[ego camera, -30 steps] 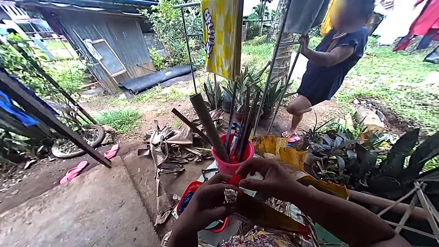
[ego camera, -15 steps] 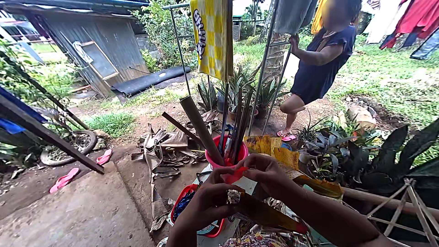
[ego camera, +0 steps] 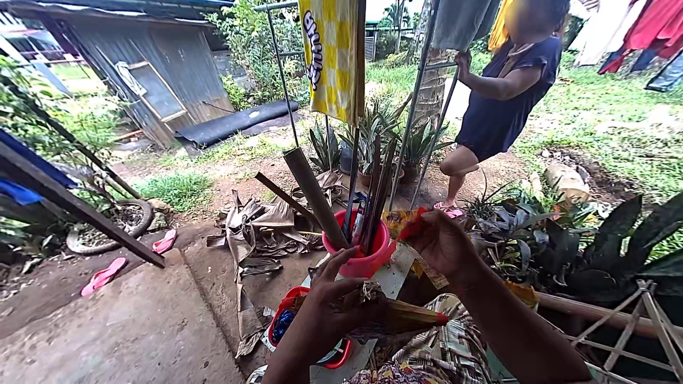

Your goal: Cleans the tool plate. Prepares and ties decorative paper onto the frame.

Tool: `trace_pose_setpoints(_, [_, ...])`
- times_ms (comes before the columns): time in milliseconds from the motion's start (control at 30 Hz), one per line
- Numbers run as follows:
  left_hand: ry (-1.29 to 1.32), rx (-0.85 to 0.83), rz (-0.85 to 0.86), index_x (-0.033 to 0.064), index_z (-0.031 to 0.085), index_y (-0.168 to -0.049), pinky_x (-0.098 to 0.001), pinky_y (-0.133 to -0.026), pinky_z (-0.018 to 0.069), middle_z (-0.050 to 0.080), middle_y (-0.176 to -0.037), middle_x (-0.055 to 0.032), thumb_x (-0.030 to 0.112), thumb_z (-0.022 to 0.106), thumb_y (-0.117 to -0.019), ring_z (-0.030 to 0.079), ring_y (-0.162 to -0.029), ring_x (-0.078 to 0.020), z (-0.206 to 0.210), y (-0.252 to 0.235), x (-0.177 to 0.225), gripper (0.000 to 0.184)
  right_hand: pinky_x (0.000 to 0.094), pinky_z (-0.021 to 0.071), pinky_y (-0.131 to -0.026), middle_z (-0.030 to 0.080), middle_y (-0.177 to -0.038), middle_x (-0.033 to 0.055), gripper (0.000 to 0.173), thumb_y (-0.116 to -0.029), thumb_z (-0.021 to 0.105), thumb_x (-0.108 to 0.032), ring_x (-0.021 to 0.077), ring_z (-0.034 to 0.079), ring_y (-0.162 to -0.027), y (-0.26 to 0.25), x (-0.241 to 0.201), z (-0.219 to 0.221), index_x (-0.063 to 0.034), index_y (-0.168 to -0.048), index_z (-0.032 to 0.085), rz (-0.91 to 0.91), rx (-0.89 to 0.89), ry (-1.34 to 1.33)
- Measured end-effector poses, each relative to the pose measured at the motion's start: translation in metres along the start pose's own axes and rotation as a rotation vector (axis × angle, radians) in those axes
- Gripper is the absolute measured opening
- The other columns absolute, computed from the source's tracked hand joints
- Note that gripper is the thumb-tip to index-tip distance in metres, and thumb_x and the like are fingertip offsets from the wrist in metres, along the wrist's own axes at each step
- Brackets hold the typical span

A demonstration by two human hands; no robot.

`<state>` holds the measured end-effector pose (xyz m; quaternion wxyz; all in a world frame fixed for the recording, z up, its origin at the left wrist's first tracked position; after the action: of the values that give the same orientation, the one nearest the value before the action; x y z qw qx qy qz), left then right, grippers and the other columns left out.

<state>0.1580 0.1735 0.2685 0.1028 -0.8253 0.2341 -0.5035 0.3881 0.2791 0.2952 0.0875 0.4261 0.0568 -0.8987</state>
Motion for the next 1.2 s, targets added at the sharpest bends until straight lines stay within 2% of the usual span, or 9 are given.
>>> trace_pose_setpoints(67, [0.117, 0.002, -0.028, 0.0118, 0.078, -0.107, -0.0292, -0.103, 0.0531, 0.066, -0.133, -0.0002, 0.020, 0.079, -0.0879, 0.061, -0.123, -0.0100, 0.002, -0.003, 0.000, 0.021, 0.0332, 0.0609, -0.079, 0.067, -0.078, 0.0045, 0.020, -0.1007, 0.042, -0.011, 0.0145, 0.070, -0.073, 0.005, -0.006, 0.003, -0.0122, -0.095, 0.061, 0.019, -0.130, 0.085])
trace_pose_setpoints(133, [0.179, 0.015, -0.065, 0.0104, 0.076, -0.112, -0.0240, -0.092, 0.0578, 0.072, -0.112, 0.0015, 0.016, 0.078, -0.0893, 0.068, -0.104, -0.0067, 0.004, -0.005, 0.001, 0.023, 0.0294, 0.0600, -0.075, 0.065, -0.075, 0.0007, 0.019, -0.0989, 0.046, -0.012, 0.0099, 0.067, -0.068, 0.014, -0.009, 0.011, -0.0154, -0.091, 0.063, 0.053, -0.268, 0.159])
trace_pose_setpoints(300, [0.173, 0.079, -0.092, 0.0120, 0.076, -0.113, -0.0249, -0.090, 0.0586, 0.073, -0.108, 0.0015, 0.018, 0.076, -0.0913, 0.069, -0.099, -0.0078, 0.003, -0.011, -0.001, 0.023, 0.0156, 0.0453, -0.052, 0.056, -0.074, -0.0037, 0.010, -0.0967, 0.057, -0.013, -0.0008, 0.046, -0.052, 0.028, -0.015, 0.024, -0.0161, -0.093, 0.066, 0.066, -0.518, 0.266])
trace_pose_setpoints(433, [0.114, 0.179, -0.038, 0.0080, 0.075, -0.110, -0.0244, -0.089, 0.0595, 0.072, -0.105, 0.0003, 0.018, 0.075, -0.0919, 0.070, -0.096, -0.0077, 0.005, -0.014, -0.002, 0.021, 0.0114, 0.0465, -0.056, 0.069, -0.091, -0.0050, 0.016, -0.0975, 0.068, -0.012, -0.0047, 0.054, -0.063, 0.050, -0.017, 0.032, -0.0081, -0.113, 0.070, -0.305, -0.633, 0.809])
trace_pose_setpoints(567, [0.134, 0.286, 0.004, 0.0031, 0.071, -0.120, -0.0261, -0.090, 0.0602, 0.074, -0.106, -0.0025, 0.015, 0.075, -0.0912, 0.072, -0.096, -0.0092, 0.010, -0.016, 0.000, 0.031, 0.0104, 0.0509, -0.064, 0.072, -0.098, -0.0007, 0.026, -0.0984, 0.068, -0.018, -0.0029, 0.061, -0.074, 0.069, -0.009, 0.045, -0.0045, -0.120, 0.064, -0.713, -0.564, 1.124])
trace_pose_setpoints(667, [0.145, 0.341, 0.029, -0.0023, 0.062, -0.135, -0.0280, -0.092, 0.0602, 0.074, -0.111, -0.0065, 0.009, 0.075, -0.0888, 0.072, -0.099, -0.0113, 0.015, -0.018, 0.002, 0.049, 0.0118, 0.0527, -0.067, 0.072, -0.096, -0.0016, 0.026, -0.0992, 0.068, -0.020, -0.0017, 0.063, -0.076, 0.070, -0.006, 0.052, -0.0057, -0.120, 0.062, -0.803, -0.513, 1.183])
trace_pose_setpoints(867, [0.048, 0.407, -0.053, -0.0006, 0.037, -0.153, -0.0236, -0.083, 0.0615, 0.075, -0.108, -0.0012, 0.012, 0.076, -0.0868, 0.073, -0.091, -0.0062, 0.020, -0.020, 0.014, 0.077, 0.0151, 0.0529, -0.063, 0.073, -0.094, -0.0041, 0.026, -0.0980, 0.069, -0.024, -0.0002, 0.062, -0.071, 0.069, 0.000, 0.061, -0.0098, -0.119, 0.063, -0.887, -0.377, 1.319])
trace_pose_setpoints(967, [-0.029, 0.466, -0.061, -0.0021, 0.037, -0.149, -0.0227, -0.079, 0.0607, 0.075, -0.106, -0.0009, 0.015, 0.075, -0.0874, 0.072, -0.088, -0.0044, 0.023, -0.021, 0.018, 0.074, 0.0168, 0.0541, -0.062, 0.073, -0.093, -0.0042, 0.026, -0.0980, 0.069, -0.026, 0.0009, 0.064, -0.071, 0.069, 0.003, 0.064, -0.0104, -0.118, 0.064, -0.907, -0.308, 1.355])
trace_pose_setpoints(1200, [-0.224, 0.596, -0.067, 0.0031, 0.048, -0.120, -0.0212, -0.072, 0.0589, 0.074, -0.099, -0.0019, 0.019, 0.076, -0.0869, 0.071, -0.085, -0.0032, 0.032, -0.019, 0.024, 0.046, 0.0200, 0.0534, -0.059, 0.072, -0.089, -0.0058, 0.031, -0.0942, 0.072, -0.031, 0.0025, 0.062, -0.067, 0.066, 0.008, 0.064, -0.0129, -0.119, 0.064, -0.881, -0.174, 1.410])
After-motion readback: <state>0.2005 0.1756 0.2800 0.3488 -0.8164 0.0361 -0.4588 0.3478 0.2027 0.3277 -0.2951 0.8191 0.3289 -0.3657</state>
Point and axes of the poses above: each hand's wrist, its own y-axis away from the middle knuckle, its own z-axis out of the palm, x = y × z, the point moved 2 cm from there along -y, towards the middle knuckle
